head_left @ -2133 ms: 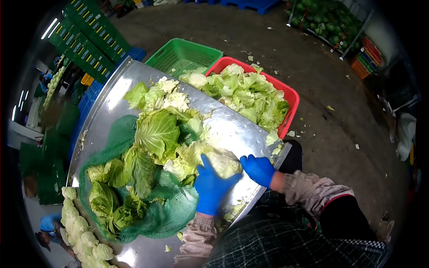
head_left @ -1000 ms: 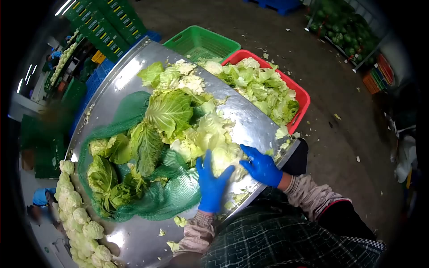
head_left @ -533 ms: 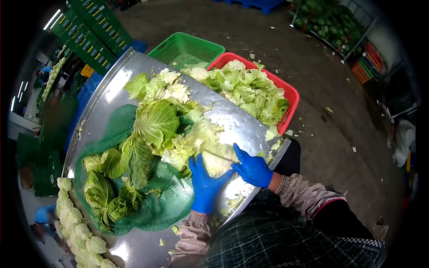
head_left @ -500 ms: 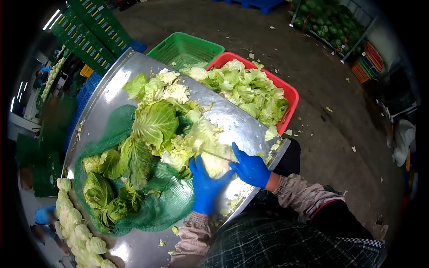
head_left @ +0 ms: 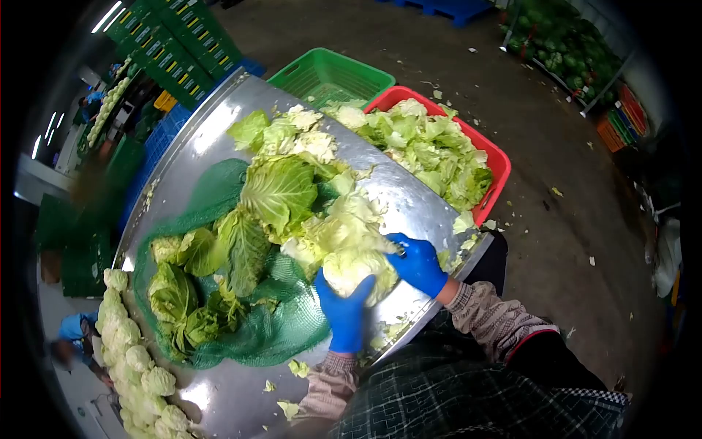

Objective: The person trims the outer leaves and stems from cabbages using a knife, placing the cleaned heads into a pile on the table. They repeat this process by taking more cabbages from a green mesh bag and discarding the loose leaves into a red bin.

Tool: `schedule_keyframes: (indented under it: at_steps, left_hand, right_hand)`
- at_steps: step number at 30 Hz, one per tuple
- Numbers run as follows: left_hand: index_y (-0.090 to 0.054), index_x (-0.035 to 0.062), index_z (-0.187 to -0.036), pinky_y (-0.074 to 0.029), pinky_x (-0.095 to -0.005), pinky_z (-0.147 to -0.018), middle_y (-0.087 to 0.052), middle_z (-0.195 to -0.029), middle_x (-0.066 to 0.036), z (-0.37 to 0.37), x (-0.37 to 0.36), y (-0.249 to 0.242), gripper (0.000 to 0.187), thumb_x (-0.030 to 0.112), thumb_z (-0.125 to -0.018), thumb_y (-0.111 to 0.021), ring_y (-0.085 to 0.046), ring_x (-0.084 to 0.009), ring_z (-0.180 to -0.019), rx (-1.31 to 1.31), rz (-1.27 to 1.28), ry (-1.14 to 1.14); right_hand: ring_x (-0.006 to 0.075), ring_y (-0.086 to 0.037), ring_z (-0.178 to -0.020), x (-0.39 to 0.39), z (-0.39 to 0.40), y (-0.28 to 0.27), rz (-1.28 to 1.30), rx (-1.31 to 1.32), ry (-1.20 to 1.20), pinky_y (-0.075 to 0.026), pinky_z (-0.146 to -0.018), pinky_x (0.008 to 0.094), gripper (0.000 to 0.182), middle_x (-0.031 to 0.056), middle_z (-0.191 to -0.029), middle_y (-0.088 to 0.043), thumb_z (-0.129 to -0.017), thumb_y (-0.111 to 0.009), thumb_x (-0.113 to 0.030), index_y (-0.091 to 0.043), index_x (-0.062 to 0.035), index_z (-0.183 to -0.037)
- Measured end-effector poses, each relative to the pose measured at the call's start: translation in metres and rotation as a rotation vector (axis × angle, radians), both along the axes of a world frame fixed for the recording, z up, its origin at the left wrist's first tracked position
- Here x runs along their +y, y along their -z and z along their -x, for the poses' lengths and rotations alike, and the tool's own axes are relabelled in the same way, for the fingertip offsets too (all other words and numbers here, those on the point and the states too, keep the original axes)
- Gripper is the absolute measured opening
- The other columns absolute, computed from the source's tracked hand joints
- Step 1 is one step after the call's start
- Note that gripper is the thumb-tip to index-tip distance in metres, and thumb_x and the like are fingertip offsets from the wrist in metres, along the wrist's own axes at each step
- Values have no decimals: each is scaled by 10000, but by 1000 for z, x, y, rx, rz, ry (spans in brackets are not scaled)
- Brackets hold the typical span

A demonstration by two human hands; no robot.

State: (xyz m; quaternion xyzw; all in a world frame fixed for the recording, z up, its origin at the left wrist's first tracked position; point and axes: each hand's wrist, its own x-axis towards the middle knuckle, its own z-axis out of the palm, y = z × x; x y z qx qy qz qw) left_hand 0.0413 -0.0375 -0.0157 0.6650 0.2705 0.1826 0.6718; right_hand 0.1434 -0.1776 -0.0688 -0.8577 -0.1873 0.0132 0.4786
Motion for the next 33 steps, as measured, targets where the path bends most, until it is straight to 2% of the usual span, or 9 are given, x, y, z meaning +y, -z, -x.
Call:
schedule_keyframes:
  at_steps: [3, 5, 7, 10, 11, 19, 23, 29, 33]
  left_hand:
    - [-355, -34, -1333, -465, -370, -946, -510, -1223, -153, 1, 19, 10, 879, 128, -624, -848, -535, -267, -1092, -42, 59, 121]
    - [-348, -24, -1347, -429, -393, -978, -445, -1273, -154, 0, 31, 18, 977, 228, -575, -889, -473, -285, -1157, -12, -357, 264]
    - [-351, -18, -1349, -405, -399, -999, -409, -1295, -153, -11, 30, -2, 1019, 279, -547, -905, -435, -284, -1191, 25, -720, 358]
    - [-319, -26, -1310, -372, -382, -992, -352, -1231, -151, -17, 11, -13, 998, 259, -547, -897, -384, -280, -1176, 15, -394, 269]
    - [-317, -32, -1294, -376, -378, -983, -357, -1215, -149, -19, 7, -9, 992, 259, -545, -899, -391, -281, -1162, -28, -318, 228]
    - [-355, -90, -1217, -373, -404, -963, -392, -1177, -192, -12, 2, -7, 944, 306, -551, -893, -441, -322, -1103, 101, -457, 235]
    - [-367, -70, -1243, -358, -400, -990, -390, -1221, -198, -12, 2, -6, 941, 312, -558, -888, -426, -330, -1147, 108, -530, 247]
    - [-325, -28, -1314, -335, -382, -1041, -385, -1287, -171, 8, 15, 14, 986, 237, -553, -893, -393, -300, -1216, -22, -238, 286]
    - [-313, 22, -1349, -411, -376, -1014, -406, -1288, -146, 27, 22, -4, 940, 72, -587, -861, -444, -275, -1195, -12, -27, 302]
  right_hand:
    - [298, -650, -607, -16, -47, 2, 153, 136, 81, -520, -596, 397, 313, 137, -712, -664, -891, -517, -362, -643, -90, -981]
    - [325, -652, -691, -29, -90, 26, 470, 4, 144, -519, -641, 415, 305, 167, -801, -663, -876, -557, -345, -628, -92, -1030]
    - [323, -649, -686, -23, -87, -16, 311, -307, 192, -524, -636, 409, 354, 166, -916, -655, -866, -584, -384, -637, -99, -1069]
    - [277, -650, -661, -26, -36, -41, 301, -228, -289, -529, -545, 357, 390, 134, -1134, -596, -912, -536, -346, -536, -171, -1260]
    - [287, -645, -628, -27, -19, -56, 374, -495, -399, -522, -514, 344, 470, 149, -1091, -610, -899, -551, -377, -504, -123, -1293]
    - [315, -642, -632, -11, -23, -47, 459, -44, -319, -510, -532, 387, 452, 176, -1053, -626, -883, -556, -356, -542, -85, -1244]
    - [284, -655, -712, -15, -22, -40, 346, -243, -407, -515, -602, 365, 406, 173, -880, -659, -913, -521, -383, -574, -103, -1203]
    - [337, -627, -570, 2, -50, -18, 39, 184, -115, -486, -549, 413, 404, 198, -599, -598, -842, -613, -382, -641, 7, -735]
    - [375, -630, -637, -2, -75, 28, 88, 173, -3, -499, -580, 412, 374, 226, -654, -614, -831, -616, -343, -652, 21, -756]
